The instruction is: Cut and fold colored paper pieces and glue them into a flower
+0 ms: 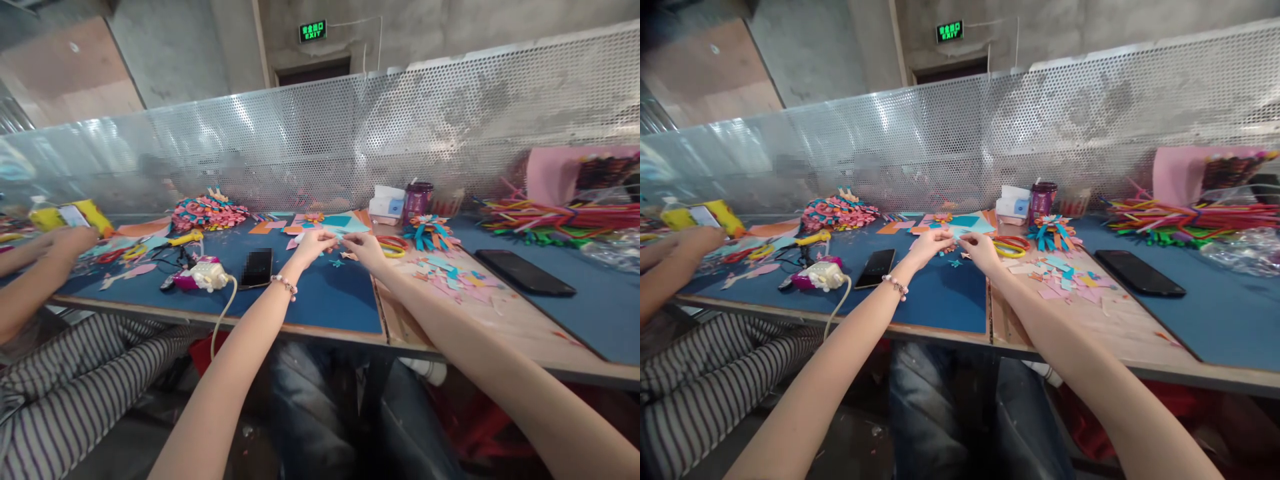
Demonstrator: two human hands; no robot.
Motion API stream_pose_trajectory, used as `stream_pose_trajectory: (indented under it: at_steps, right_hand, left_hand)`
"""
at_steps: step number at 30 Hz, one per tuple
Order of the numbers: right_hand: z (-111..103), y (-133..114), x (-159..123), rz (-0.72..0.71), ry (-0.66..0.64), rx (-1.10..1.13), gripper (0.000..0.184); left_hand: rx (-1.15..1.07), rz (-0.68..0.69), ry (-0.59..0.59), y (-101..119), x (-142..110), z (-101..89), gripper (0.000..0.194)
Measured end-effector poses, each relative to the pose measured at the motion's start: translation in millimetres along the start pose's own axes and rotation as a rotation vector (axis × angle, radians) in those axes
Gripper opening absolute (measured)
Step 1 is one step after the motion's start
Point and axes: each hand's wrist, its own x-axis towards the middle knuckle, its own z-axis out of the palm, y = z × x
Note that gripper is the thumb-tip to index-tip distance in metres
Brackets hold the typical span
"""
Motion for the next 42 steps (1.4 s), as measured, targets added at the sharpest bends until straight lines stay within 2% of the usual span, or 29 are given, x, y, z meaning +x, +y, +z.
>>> stream_pose_trajectory:
  at_steps: [8, 16, 25, 33, 42]
  right_hand:
    - [-3.0, -1.3, 1.6, 0.017, 0.005, -0.042, 0.018]
    - [-3.4, -1.4, 0.7, 0.041, -0.02, -0.043, 0.025]
    - [3.9, -3.2, 0.5, -0.101, 0.055, -0.208, 0.026]
    - [3.3, -4.9, -0.8, -0.032, 0.104, -0.152, 0.024]
    - [2.9, -12.8, -3.2, -0.01, 0.1, -0.175, 0.022]
  left_hand:
    - [0.033, 0.026, -0.005, -3.3, 0.7, 0.0, 0.016]
    - [0.038, 0.009, -0.01, -5.0, 1.5, -0.2, 0.02]
    - [0.076, 0.006, -0.05, -7.3, 2.5, 2.8, 0.017]
    - [0.083, -0.029, -0.075, -5.6, 2.1, 3.5, 0.019]
    - [0.106, -0.078, -0.092, -4.0, 1.3, 1.9, 0.028]
